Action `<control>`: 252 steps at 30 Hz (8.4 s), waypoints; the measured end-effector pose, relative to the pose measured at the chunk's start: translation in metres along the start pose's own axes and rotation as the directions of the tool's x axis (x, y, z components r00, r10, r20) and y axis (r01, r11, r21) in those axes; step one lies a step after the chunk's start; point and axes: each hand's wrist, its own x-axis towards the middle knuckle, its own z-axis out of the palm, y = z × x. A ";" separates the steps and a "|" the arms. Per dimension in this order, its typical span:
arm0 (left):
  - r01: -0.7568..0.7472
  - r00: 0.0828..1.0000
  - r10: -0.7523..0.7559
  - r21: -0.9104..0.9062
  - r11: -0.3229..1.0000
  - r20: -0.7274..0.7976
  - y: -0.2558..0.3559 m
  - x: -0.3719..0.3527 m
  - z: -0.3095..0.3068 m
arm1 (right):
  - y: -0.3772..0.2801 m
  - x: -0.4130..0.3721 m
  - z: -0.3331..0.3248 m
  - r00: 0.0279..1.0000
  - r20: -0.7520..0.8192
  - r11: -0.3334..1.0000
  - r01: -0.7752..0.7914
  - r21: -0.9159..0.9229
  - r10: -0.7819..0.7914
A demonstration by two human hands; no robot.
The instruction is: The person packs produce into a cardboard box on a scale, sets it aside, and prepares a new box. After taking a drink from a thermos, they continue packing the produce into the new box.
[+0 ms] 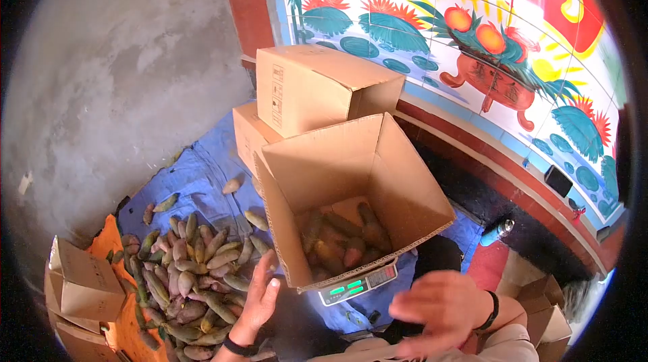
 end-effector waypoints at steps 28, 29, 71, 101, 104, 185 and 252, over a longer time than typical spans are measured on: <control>0.013 0.997 -0.005 0.103 0.995 -0.078 0.025 0.004 0.018 | -0.021 -0.010 -0.015 0.962 -0.204 0.953 0.224 0.202 -0.183; 0.013 0.998 -0.006 0.107 0.994 -0.069 0.025 0.005 0.019 | -0.020 -0.012 -0.016 0.962 -0.166 0.963 0.239 0.121 -0.218; -0.062 0.983 0.093 0.189 0.980 -0.157 0.009 0.001 0.022 | -0.016 -0.015 -0.014 0.964 -0.198 0.976 0.200 0.084 -0.180; -0.150 0.968 0.172 0.132 0.980 -0.180 -0.005 -0.003 0.017 | 0.049 -0.080 0.061 0.818 0.175 0.809 -0.465 -0.359 0.547; -0.156 0.963 0.184 0.151 0.976 -0.196 -0.011 -0.005 0.015 | 0.047 -0.083 0.063 0.822 0.161 0.806 -0.464 -0.368 0.547; -0.347 0.936 0.341 0.412 0.842 0.090 0.039 0.017 0.019 | 0.100 -0.118 0.037 0.487 -0.133 0.490 -0.872 -0.012 0.863; -0.015 0.997 0.021 0.083 0.996 -0.070 0.035 0.044 0.015 | 0.145 -0.036 0.021 0.690 0.512 0.850 -0.495 -0.181 0.511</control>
